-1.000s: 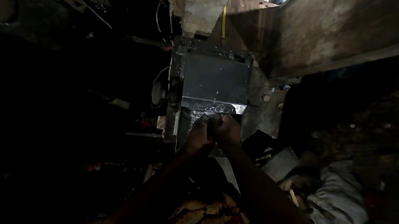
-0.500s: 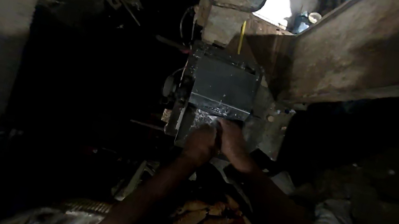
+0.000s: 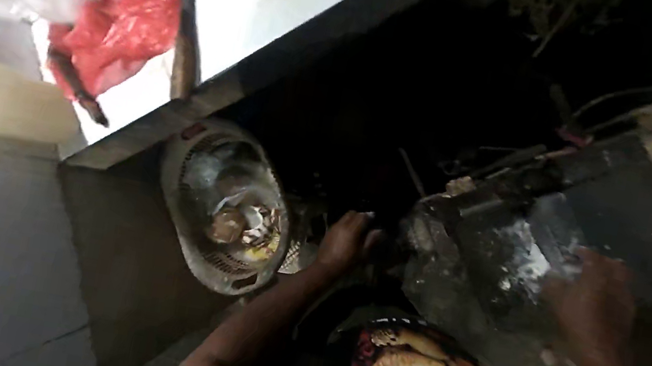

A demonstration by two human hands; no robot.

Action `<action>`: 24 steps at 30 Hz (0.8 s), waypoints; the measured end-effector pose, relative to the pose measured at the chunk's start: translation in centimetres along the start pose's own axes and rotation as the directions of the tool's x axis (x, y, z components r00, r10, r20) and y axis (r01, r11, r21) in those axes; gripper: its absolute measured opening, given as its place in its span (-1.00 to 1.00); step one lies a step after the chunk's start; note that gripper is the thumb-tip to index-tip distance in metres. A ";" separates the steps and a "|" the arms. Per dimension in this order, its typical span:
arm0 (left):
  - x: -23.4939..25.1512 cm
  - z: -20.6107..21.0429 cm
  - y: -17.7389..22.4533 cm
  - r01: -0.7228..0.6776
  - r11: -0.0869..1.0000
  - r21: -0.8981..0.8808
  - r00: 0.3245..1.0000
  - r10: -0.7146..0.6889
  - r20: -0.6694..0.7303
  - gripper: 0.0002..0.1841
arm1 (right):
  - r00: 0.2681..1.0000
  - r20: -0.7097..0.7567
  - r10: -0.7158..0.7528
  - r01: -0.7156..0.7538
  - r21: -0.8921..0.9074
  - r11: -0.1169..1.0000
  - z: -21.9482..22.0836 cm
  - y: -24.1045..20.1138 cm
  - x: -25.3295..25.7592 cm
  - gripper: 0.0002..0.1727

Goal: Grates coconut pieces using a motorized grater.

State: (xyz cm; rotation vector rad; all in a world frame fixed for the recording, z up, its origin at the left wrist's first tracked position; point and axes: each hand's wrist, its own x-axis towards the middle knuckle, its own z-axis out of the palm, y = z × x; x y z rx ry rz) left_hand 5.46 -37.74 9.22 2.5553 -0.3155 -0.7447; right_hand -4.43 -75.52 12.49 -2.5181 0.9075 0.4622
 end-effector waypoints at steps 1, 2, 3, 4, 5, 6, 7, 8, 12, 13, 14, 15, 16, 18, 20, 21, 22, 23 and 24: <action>-0.9 -0.6 -2.7 0.117 0.993 -0.012 0.990 -0.117 -0.081 -0.52 | 0.998 -0.058 -0.014 0.015 0.005 1.000 0.2 -0.2 0.3 -0.30; -1.8 -1.0 -5.5 0.222 0.974 -0.034 0.960 -0.225 -0.168 -0.54 | 0.992 -0.120 -0.026 0.027 0.014 1.000 0.2 -0.3 0.5 -0.27; -2.7 -1.4 -8.4 0.329 0.942 -0.066 0.914 -0.335 -0.230 -0.56 | 0.983 -0.180 -0.032 0.038 0.027 0.999 0.2 -0.7 0.6 -0.26; -3.5 -1.8 -11.4 0.441 0.891 -0.106 0.855 -0.453 -0.254 -0.55 | 0.972 -0.233 -0.035 0.045 0.039 0.998 0.1 -1.1 0.6 -0.24; -4.2 -2.1 -14.4 0.554 0.821 -0.142 0.781 -0.571 -0.254 -0.52 | 0.959 -0.280 -0.032 0.045 0.043 0.998 0.1 -1.6 0.7 -0.23; -4.9 -2.3 -17.2 0.648 0.744 -0.165 0.706 -0.668 -0.238 -0.49 | 0.946 -0.322 -0.030 0.048 0.048 0.998 0.2 -2.3 0.8 -0.23; -5.4 -2.4 -19.7 0.717 0.676 -0.169 0.644 -0.736 -0.209 -0.45 | 0.935 -0.352 -0.035 0.057 0.053 0.997 0.4 -3.3 0.8 -0.24; -5.8 -2.2 -22.1 0.762 0.628 -0.157 0.605 -0.777 -0.173 -0.42 | 0.930 -0.364 -0.049 0.072 0.049 0.996 0.6 -4.4 0.7 -0.27; -5.8 -0.3 -29.8 0.776 0.631 -0.008 0.630 -0.775 -0.059 -0.24 | 0.936 -0.286 -0.205 0.214 0.003 0.977 1.9 -9.6 -0.6 -0.42; -5.4 0.3 -31.3 0.759 0.650 0.029 0.651 -0.759 -0.031 -0.21 | 0.938 -0.252 -0.240 0.244 -0.017 0.970 2.4 -11.0 -1.0 -0.44; -5.0 0.6 -32.5 0.745 0.664 0.064 0.665 -0.747 -0.002 -0.20 | 0.939 -0.214 -0.269 0.269 -0.029 0.963 3.0 -12.3 -1.4 -0.45; -4.5 0.8 -33.3 0.737 0.670 0.095 0.670 -0.742 0.032 -0.20 | 0.936 -0.184 -0.299 0.298 -0.035 0.954 3.7 -13.4 -1.6 -0.47; -3.9 0.8 -33.9 0.738 0.663 0.124 0.659 -0.748 0.077 -0.23 | 0.932 -0.153 -0.328 0.326 -0.038 0.944 4.5 -14.4 -1.9 -0.50; -3.2 1.0 -34.7 0.751 0.642 0.155 0.629 -0.767 0.128 -0.40 | 0.928 -0.082 -0.362 0.361 -0.024 0.932 5.9 -16.5 -2.5 -0.55; -3.2 1.0 -35.1 0.768 0.620 0.160 0.604 -0.785 0.137 -0.50 | 0.921 -0.018 -0.389 0.389 -0.025 0.921 7.4 -18.1 -2.7 -0.58; -3.3 0.6 -35.1 0.769 0.619 0.159 0.601 -0.785 0.148 -0.54 | 0.920 0.029 -0.390 0.391 -0.024 0.920 8.0 -19.0 -2.8 -0.59; -3.6 -0.2 -35.2 0.759 0.634 0.147 0.613 -0.773 0.165 -0.55 | 0.916 0.072 -0.395 0.397 -0.012 0.918 8.5 -19.9 -3.0 -0.59; -4.4 -1.1 -35.2 0.737 0.666 0.116 0.646 -0.745 0.167 -0.54 | 0.909 0.120 -0.398 0.400 0.013 0.916 8.9 -20.9 -3.5 -0.59; -5.6 -2.1 -35.3 0.704 0.706 0.073 0.693 -0.706 0.148 -0.55 | 0.901 0.170 -0.398 0.397 0.040 0.917 9.4 -21.9 -4.1 -0.61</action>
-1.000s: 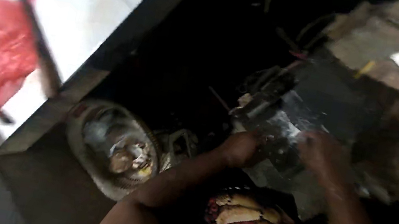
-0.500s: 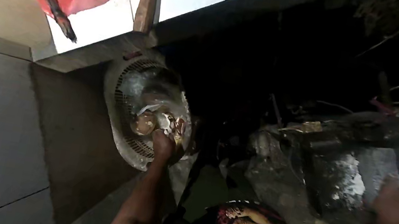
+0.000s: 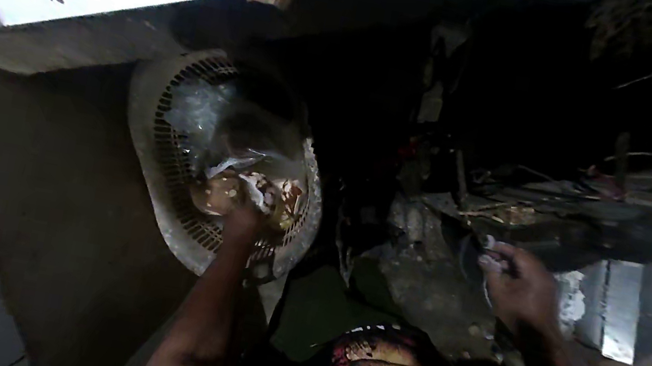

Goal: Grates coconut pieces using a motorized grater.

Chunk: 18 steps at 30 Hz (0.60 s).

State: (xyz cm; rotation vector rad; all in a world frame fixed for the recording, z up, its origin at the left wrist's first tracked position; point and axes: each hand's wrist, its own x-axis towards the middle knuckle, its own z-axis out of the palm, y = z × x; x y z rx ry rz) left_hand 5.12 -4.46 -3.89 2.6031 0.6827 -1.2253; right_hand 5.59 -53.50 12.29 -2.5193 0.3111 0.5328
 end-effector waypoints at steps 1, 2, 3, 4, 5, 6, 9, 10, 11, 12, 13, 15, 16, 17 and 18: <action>-0.8 -1.1 -0.9 -0.069 0.996 -0.057 0.997 0.068 -0.020 -0.56 | 0.999 0.051 -0.006 0.004 0.033 0.999 0.5 -1.3 0.1 -0.62; -1.8 -2.5 -1.5 -0.145 0.977 -0.158 0.989 0.140 -0.043 -0.58 | 0.995 0.098 -0.022 0.016 0.064 0.998 1.0 -2.6 0.2 -0.62; -3.0 -3.7 -1.9 -0.215 0.930 -0.297 0.977 0.206 -0.064 -0.58 | 0.985 0.169 -0.023 0.006 0.105 0.995 1.5 -4.0 0.3 -0.62; -4.5 -4.8 -1.7 -0.258 0.845 -0.469 0.965 0.251 -0.080 -0.59 | 0.970 0.239 -0.032 -0.004 0.146 0.989 2.1 -5.3 0.4 -0.60; -6.2 -5.8 -0.7 -0.263 0.720 -0.642 0.955 0.287 -0.069 -0.60 | 0.950 0.309 -0.039 -0.022 0.194 0.981 2.8 -6.5 0.4 -0.56; -7.9 -6.7 0.7 -0.249 0.570 -0.783 0.939 0.339 -0.052 -0.59 | 0.926 0.375 -0.043 -0.051 0.238 0.970 3.4 -7.7 0.4 -0.51; -10.9 -7.9 7.4 -0.177 0.183 -0.967 0.831 0.554 -0.047 -0.59 | 0.876 0.478 -0.061 -0.134 0.364 0.922 4.8 -10.5 0.5 -0.30; -11.5 -7.9 10.1 -0.145 0.110 -0.983 0.778 0.626 -0.044 -0.60 | 0.881 0.469 -0.060 -0.170 0.432 0.886 4.7 -10.9 0.4 -0.26; -12.1 -7.6 12.7 -0.122 0.077 -0.990 0.723 0.689 -0.036 -0.60 | 0.894 0.446 -0.043 -0.211 0.505 0.837 4.2 -10.9 0.2 -0.26; -12.7 -7.3 15.3 -0.109 0.068 -0.992 0.664 0.747 -0.022 -0.58 | 0.913 0.407 -0.008 -0.252 0.581 0.774 3.6 -10.6 -0.1 -0.30; -13.6 -6.9 17.6 -0.114 0.077 -0.991 0.605 0.796 -0.008 -0.57 | 0.933 0.358 0.033 -0.277 0.659 0.699 3.0 -10.0 -0.5 -0.38; -15.5 -6.3 21.7 -0.113 0.097 -0.989 0.520 0.854 0.024 -0.57 | 0.959 0.267 0.094 -0.276 0.805 0.525 1.5 -8.3 -1.8 -0.54; -16.5 -6.0 23.5 -0.124 0.109 -0.986 0.490 0.871 0.034 -0.58 | 0.967 0.229 0.111 -0.254 0.849 0.462 0.6 -7.2 -2.6 -0.57; -17.4 -5.7 25.1 -0.163 0.121 -0.979 0.470 0.882 0.031 -0.57 | 0.976 0.177 0.128 -0.216 0.871 0.442 -0.3 -5.9 -3.5 -0.58; -18.3 -5.3 26.4 -0.231 0.137 -0.963 0.461 0.887 0.015 -0.54 | 0.983 0.113 0.142 -0.168 0.859 0.484 -1.2 -4.6 -4.5 -0.58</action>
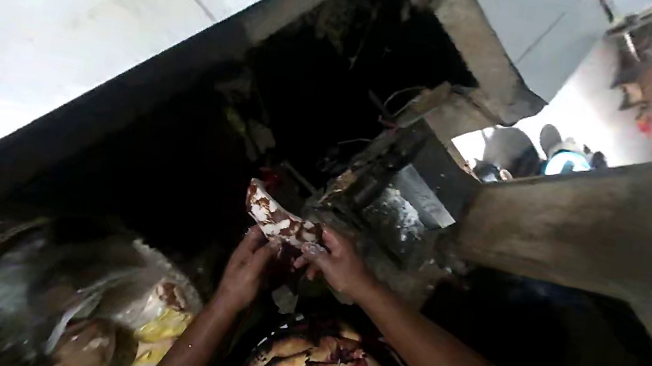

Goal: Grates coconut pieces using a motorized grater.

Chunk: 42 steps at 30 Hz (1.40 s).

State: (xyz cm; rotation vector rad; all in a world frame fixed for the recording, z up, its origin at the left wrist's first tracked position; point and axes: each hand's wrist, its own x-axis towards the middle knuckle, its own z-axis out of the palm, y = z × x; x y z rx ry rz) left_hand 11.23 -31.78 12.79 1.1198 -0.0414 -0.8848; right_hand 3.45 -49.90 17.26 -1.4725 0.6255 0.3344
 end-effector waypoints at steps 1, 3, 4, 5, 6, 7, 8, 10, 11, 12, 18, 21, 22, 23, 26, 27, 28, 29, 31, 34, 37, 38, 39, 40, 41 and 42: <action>0.6 1.4 -0.2 -0.006 0.995 0.096 1.000 0.008 -0.021 -0.49 | 0.997 -0.040 -0.060 0.055 -0.119 0.991 -1.8 0.1 -1.1 -0.58; 1.8 4.7 -0.3 0.051 0.958 0.280 0.993 -0.019 -0.118 -0.35 | 0.976 -0.065 -0.209 0.156 -0.467 0.871 -5.8 0.0 -3.3 -0.59; 2.4 6.4 -0.2 0.083 0.924 0.374 0.992 -0.040 -0.122 -0.27 | 0.962 -0.055 -0.269 0.182 -0.607 0.774 -7.8 0.2 -4.2 -0.61; 2.9 8.4 -0.2 0.120 0.891 0.438 0.990 -0.073 -0.124 -0.27 | 0.957 -0.040 -0.287 0.177 -0.703 0.689 -9.5 0.3 -5.2 -0.64; 3.5 10.5 -0.5 0.186 0.865 0.466 0.982 -0.143 -0.126 -0.31 | 0.958 -0.030 -0.286 0.162 -0.764 0.625 -11.1 0.6 -6.2 -0.66; 4.2 12.5 -0.9 0.261 0.837 0.481 0.965 -0.235 -0.117 -0.34 | 0.964 -0.032 -0.262 0.133 -0.797 0.589 -12.6 1.0 -7.1 -0.67; 5.1 14.2 -1.5 0.331 0.808 0.488 0.941 -0.322 -0.106 -0.36 | 0.973 -0.046 -0.227 0.096 -0.810 0.578 -13.9 1.4 -7.8 -0.67; 6.8 17.5 -2.9 0.434 0.766 0.474 0.893 -0.435 -0.114 -0.42 | 0.986 -0.096 -0.138 0.005 -0.803 0.596 -16.6 2.0 -8.7 -0.65; 7.6 18.9 -3.8 0.469 0.755 0.458 0.875 -0.467 -0.127 -0.46 | 0.988 -0.117 -0.104 -0.029 -0.792 0.610 -17.9 2.6 -8.8 -0.64; 8.4 20.1 -4.8 0.501 0.741 0.448 0.858 -0.494 -0.142 -0.48 | 0.987 -0.131 -0.090 -0.046 -0.777 0.628 -19.3 3.2 -8.6 -0.62; 11.6 25.0 -8.9 0.585 0.687 0.431 0.807 -0.546 -0.225 -0.51 | 0.986 -0.148 -0.073 -0.054 -0.710 0.702 -25.6 6.2 -4.8 -0.68; 13.6 27.1 -9.4 0.551 0.631 0.546 0.826 -0.505 -0.250 -0.42 | 0.980 -0.192 -0.055 -0.098 -0.701 0.707 -27.5 5.7 -3.6 -0.70; 14.4 27.6 -9.5 0.534 0.598 0.597 0.831 -0.501 -0.242 -0.40 | 0.975 -0.211 -0.067 -0.104 -0.702 0.704 -28.0 5.8 -3.3 -0.71; 15.3 27.9 -9.8 0.518 0.573 0.636 0.835 -0.500 -0.230 -0.40 | 0.971 -0.231 -0.062 -0.122 -0.701 0.703 -28.4 5.8 -3.0 -0.71; 17.7 28.7 -10.3 0.522 0.550 0.652 0.820 -0.533 -0.207 -0.43 | 0.952 -0.305 -0.018 -0.209 -0.693 0.690 -29.1 5.5 -2.7 -0.70; 18.1 28.8 -10.3 0.528 0.537 0.658 0.811 -0.549 -0.203 -0.43 | 0.943 -0.332 -0.015 -0.230 -0.685 0.691 -29.1 5.6 -2.7 -0.71; 18.4 28.8 -10.4 0.525 0.514 0.679 0.806 -0.556 -0.202 -0.43 | 0.936 -0.352 -0.018 -0.242 -0.679 0.693 -29.0 5.8 -2.7 -0.73; 18.5 28.6 -10.5 0.503 0.480 0.718 0.812 -0.548 -0.202 -0.43 | 0.930 -0.366 -0.020 -0.250 -0.675 0.694 -28.7 5.9 -2.7 -0.74; 18.6 28.3 -10.1 0.432 0.384 0.816 0.828 -0.528 -0.190 -0.46 | 0.922 -0.388 -0.006 -0.270 -0.652 0.708 -27.9 6.1 -2.8 -0.75; 18.7 27.5 -10.2 0.402 0.323 0.857 0.823 -0.538 -0.183 -0.49 | 0.898 -0.441 0.001 -0.311 -0.632 0.710 -26.1 6.5 -2.8 -0.73; 19.3 26.4 -10.6 0.386 0.292 0.875 0.807 -0.566 -0.167 -0.47 | 0.873 -0.486 0.031 -0.350 -0.583 0.733 -24.9 6.9 -2.6 -0.70; 19.4 26.3 -10.5 0.378 0.288 0.880 0.805 -0.571 -0.159 -0.46 | 0.867 -0.498 0.028 -0.354 -0.575 0.738 -24.6 7.1 -2.5 -0.70; 19.5 26.4 -10.3 0.369 0.284 0.885 0.804 -0.575 -0.151 -0.46 | 0.861 -0.508 0.017 -0.352 -0.572 0.741 -24.5 7.3 -2.5 -0.69; 19.6 26.5 -10.1 0.362 0.284 0.888 0.804 -0.577 -0.144 -0.47 | 0.856 -0.516 0.007 -0.351 -0.572 0.742 -24.4 7.3 -2.5 -0.69; 19.8 26.7 -10.0 0.358 0.282 0.890 0.802 -0.581 -0.138 -0.48 | 0.854 -0.521 0.003 -0.352 -0.572 0.741 -24.5 7.4 -2.5 -0.68; 19.9 26.8 -10.0 0.353 0.280 0.893 0.802 -0.582 -0.134 -0.49 | 0.853 -0.521 0.009 -0.357 -0.572 0.738 -24.6 7.3 -2.5 -0.67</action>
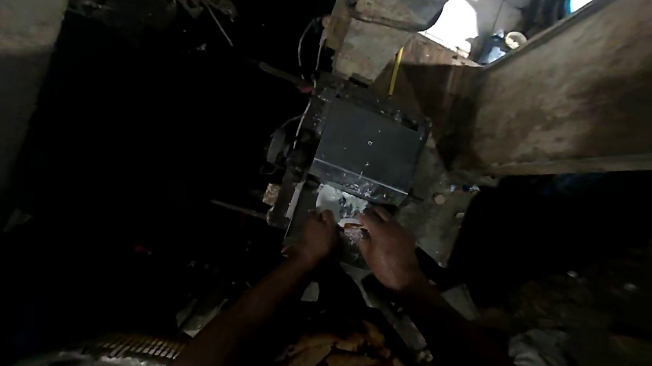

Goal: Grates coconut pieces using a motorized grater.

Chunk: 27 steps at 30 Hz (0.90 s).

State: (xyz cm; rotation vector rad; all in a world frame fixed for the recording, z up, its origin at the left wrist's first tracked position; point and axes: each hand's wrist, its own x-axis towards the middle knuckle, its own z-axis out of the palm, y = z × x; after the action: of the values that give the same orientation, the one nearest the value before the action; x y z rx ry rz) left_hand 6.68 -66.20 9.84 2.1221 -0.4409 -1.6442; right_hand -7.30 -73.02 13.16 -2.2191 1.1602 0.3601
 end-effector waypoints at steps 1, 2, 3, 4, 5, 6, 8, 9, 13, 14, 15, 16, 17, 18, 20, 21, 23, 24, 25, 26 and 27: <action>0.1 0.0 0.1 0.002 1.000 0.008 1.000 -0.002 0.004 -0.49 | 1.000 0.015 0.011 -0.011 -0.001 1.000 -0.1 0.0 0.1 -0.66; 0.2 0.1 0.1 0.007 1.000 0.010 1.000 -0.007 0.008 -0.49 | 0.999 0.029 0.020 -0.020 0.003 1.000 -0.1 0.1 0.2 -0.66; 0.4 0.3 0.0 0.009 1.000 0.014 1.000 -0.010 0.011 -0.48 | 0.999 0.042 0.027 -0.027 0.006 1.000 -0.2 0.2 0.3 -0.67; 0.8 0.4 -0.1 0.010 1.000 0.020 1.000 -0.010 0.011 -0.47 | 0.999 0.044 0.025 -0.025 0.008 1.000 -0.2 0.3 0.4 -0.68; 1.2 0.6 -0.3 0.012 1.000 0.017 1.000 -0.012 0.008 -0.47 | 0.999 0.034 0.017 -0.017 0.010 1.000 -0.1 0.5 0.5 -0.68; 1.6 0.7 -0.4 0.017 1.000 0.002 1.000 -0.017 0.001 -0.47 | 1.000 0.016 0.007 -0.007 0.006 1.000 -0.1 0.7 0.7 -0.68; 2.0 0.8 -0.4 0.028 0.999 -0.020 1.000 -0.028 -0.001 -0.47 | 1.000 -0.014 -0.009 0.009 -0.002 1.000 -0.1 0.9 1.0 -0.68; 2.1 0.8 -0.4 0.034 0.999 -0.014 0.999 -0.034 0.003 -0.46 | 1.000 -0.009 -0.006 0.006 -0.004 1.000 -0.1 0.9 1.1 -0.68; 2.5 0.8 0.1 0.051 0.999 0.013 0.999 -0.051 0.002 -0.47 | 0.999 -0.033 -0.024 0.024 -0.014 1.000 0.0 1.1 1.6 -0.70; 2.7 0.9 0.1 0.051 0.999 0.009 0.999 -0.051 -0.001 -0.47 | 0.999 -0.039 -0.030 0.030 -0.016 0.999 0.0 1.3 1.6 -0.71; 3.0 1.0 0.0 0.050 0.999 0.001 0.999 -0.050 -0.004 -0.48 | 0.999 -0.040 -0.032 0.032 -0.017 0.999 0.2 1.4 1.7 -0.71; 3.2 1.2 -0.1 0.047 0.999 -0.010 0.999 -0.047 -0.010 -0.49 | 0.999 -0.041 -0.033 0.032 -0.018 0.999 0.2 1.6 1.8 -0.72; 3.3 1.2 0.0 0.045 0.999 -0.009 0.999 -0.045 -0.011 -0.50 | 0.999 -0.043 -0.032 0.031 -0.014 0.999 0.3 1.7 1.9 -0.73; 3.3 1.2 0.1 0.044 0.999 -0.006 0.999 -0.044 -0.013 -0.50 | 0.999 -0.043 -0.028 0.028 -0.009 1.000 0.4 1.7 1.9 -0.73; 3.3 1.1 0.0 0.035 0.999 -0.012 0.999 -0.036 -0.025 -0.50 | 0.998 -0.049 -0.039 0.039 0.003 0.999 0.7 2.0 2.1 -0.71; 3.2 1.2 -0.2 0.031 0.999 -0.009 0.999 -0.031 -0.039 -0.48 | 0.997 -0.060 -0.057 0.058 0.008 0.998 0.9 2.1 2.1 -0.71; 2.8 1.5 -0.6 0.020 1.000 -0.022 0.998 -0.021 -0.065 -0.45 | 0.990 -0.093 -0.109 0.110 0.004 0.994 1.0 2.4 1.9 -0.71; 2.3 1.7 -0.7 0.003 0.998 -0.062 0.997 -0.008 -0.074 -0.46 | 0.987 -0.096 -0.130 0.130 -0.004 0.991 0.7 2.4 1.6 -0.72; 1.5 2.0 -0.6 -0.005 0.994 -0.108 0.998 -0.003 -0.070 -0.48 | 0.987 -0.082 -0.137 0.136 -0.015 0.991 0.1 2.2 1.2 -0.72; 0.4 2.2 -0.1 0.004 0.989 -0.148 0.998 -0.012 -0.054 -0.51 | 0.991 -0.048 -0.125 0.124 -0.025 0.992 -0.6 1.9 0.6 -0.72; -0.7 2.5 0.3 0.038 0.979 -0.199 0.999 -0.044 -0.028 -0.51 | 0.995 0.004 -0.097 0.098 -0.029 0.995 -1.3 1.7 -0.2 -0.72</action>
State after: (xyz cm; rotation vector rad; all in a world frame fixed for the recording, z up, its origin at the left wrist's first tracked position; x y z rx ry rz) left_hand 4.06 -66.48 10.00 2.0192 -0.2142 -1.6018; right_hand -8.83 -74.49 13.64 -2.2901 1.0467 0.3418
